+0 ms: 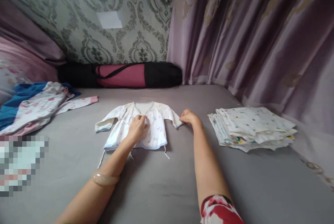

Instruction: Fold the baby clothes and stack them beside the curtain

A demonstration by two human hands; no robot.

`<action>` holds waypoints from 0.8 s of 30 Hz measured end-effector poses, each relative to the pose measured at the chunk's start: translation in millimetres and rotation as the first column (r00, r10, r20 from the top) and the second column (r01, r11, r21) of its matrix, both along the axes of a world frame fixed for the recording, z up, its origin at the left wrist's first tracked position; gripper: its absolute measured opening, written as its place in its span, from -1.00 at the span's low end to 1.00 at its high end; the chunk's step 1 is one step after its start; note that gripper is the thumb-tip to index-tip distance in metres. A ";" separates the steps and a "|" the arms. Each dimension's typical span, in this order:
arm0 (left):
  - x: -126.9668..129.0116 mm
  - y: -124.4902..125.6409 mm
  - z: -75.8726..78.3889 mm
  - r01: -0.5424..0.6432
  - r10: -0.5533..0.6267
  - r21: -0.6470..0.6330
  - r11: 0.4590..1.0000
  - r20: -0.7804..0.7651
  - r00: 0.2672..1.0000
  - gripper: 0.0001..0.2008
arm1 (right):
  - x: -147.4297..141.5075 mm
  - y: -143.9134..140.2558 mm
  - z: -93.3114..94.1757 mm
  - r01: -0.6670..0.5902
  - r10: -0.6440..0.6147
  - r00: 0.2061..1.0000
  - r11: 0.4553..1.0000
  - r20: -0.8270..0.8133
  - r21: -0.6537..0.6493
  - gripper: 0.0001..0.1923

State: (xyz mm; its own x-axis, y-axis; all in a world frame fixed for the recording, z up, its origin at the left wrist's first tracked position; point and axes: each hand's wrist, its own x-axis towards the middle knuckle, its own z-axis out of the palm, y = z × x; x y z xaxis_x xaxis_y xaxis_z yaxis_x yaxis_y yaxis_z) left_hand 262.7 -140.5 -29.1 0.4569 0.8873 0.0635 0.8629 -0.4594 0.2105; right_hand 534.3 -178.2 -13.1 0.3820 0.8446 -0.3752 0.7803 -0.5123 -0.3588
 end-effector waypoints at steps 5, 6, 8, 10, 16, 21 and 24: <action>-2.4 0.1 -2.6 -0.018 0.007 0.102 0.995 0.112 0.994 -0.74 | -1.1 0.9 1.4 0.035 -0.033 0.998 0.999 0.062 -0.018 -0.89; -2.5 -0.5 -2.4 -0.011 -0.006 0.123 0.992 0.139 0.990 -0.75 | -1.7 0.3 2.0 0.036 -0.036 0.999 0.999 0.039 -0.010 -0.91; -2.0 -2.4 -1.5 0.026 -0.050 0.140 0.990 0.172 0.984 -0.76 | -2.3 -1.6 2.9 0.039 -0.038 0.999 0.999 -0.020 0.021 -0.95; -0.9 -5.0 -0.4 0.072 -0.091 0.118 0.990 0.167 0.982 -0.76 | -0.8 -3.2 3.2 0.046 -0.043 0.998 0.997 -0.040 0.056 -0.94; 2.1 -9.7 1.1 0.097 -0.100 0.033 0.995 0.102 0.990 -0.75 | 11.7 1.5 -2.8 0.362 -0.282 0.926 0.853 -0.252 0.376 -0.83; 3.3 -9.9 0.5 0.085 -0.085 0.011 0.996 0.104 0.991 -0.71 | 11.4 2.4 -13.3 0.458 -0.313 0.870 0.800 -0.380 0.389 -0.56; 3.8 -11.0 -0.2 0.096 -0.097 0.015 0.995 0.131 0.987 -0.71 | 12.6 0.4 -18.6 0.390 -0.211 0.880 0.834 -0.426 0.390 -0.40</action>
